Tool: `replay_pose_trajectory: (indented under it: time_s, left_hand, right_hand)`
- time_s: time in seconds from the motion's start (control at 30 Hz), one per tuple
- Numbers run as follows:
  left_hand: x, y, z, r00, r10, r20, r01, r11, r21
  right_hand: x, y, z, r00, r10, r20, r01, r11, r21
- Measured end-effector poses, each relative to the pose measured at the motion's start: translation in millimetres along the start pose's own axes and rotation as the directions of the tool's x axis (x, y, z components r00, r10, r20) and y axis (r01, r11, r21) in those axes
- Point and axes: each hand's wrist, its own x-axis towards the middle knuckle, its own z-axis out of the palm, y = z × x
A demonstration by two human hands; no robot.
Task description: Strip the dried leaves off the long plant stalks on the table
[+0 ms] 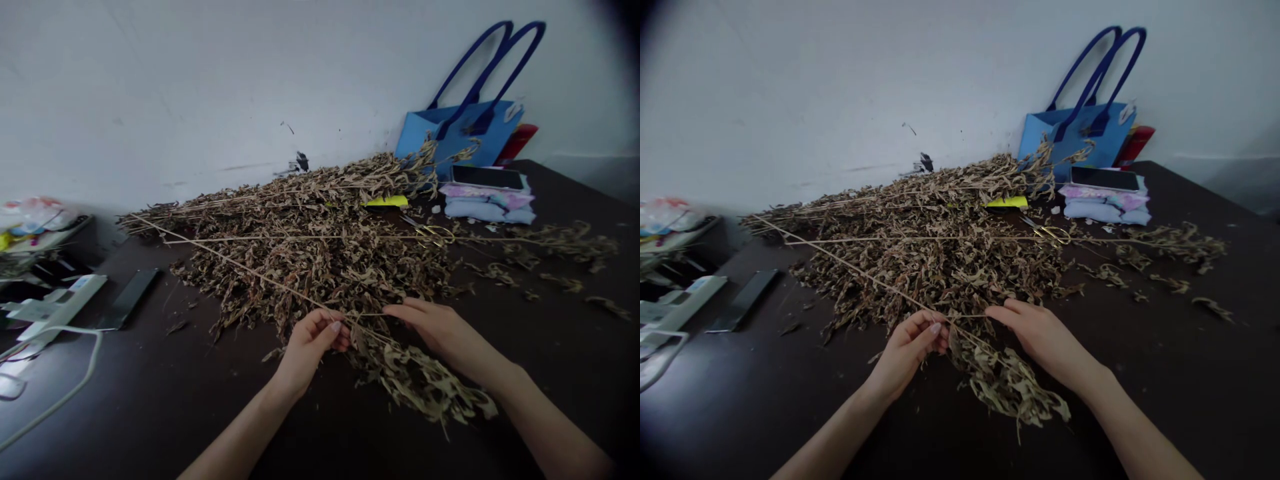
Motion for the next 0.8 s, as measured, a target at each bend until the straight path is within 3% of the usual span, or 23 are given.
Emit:
replay_pose_trajectory:
  time_s: [0.27,0.43,0.6,0.8]
  left_hand:
    - [1.0,1.5,-0.4,1.0,-0.003,-0.016,0.003,1.0,0.001]
    - [0.0,-1.6,0.4,1.0,-0.015,0.016,0.015,1.0,0.007]
    - [-1.0,-2.5,1.8,1.0,-0.012,0.028,0.011,1.0,0.026]
    - [-1.2,-2.0,4.5,0.999,-0.013,0.036,0.011,0.999,0.048]
  right_hand:
    - [0.1,-2.4,2.3,0.997,-0.005,0.071,0.001,0.998,0.059]
    - [2.0,-3.3,4.4,0.999,-0.015,0.029,0.014,1.0,0.028]
    - [3.6,-5.0,7.4,0.998,-0.008,0.066,0.009,1.0,-0.01]
    - [4.9,-3.8,12.1,1.0,-0.004,-0.005,0.004,0.997,-0.072]
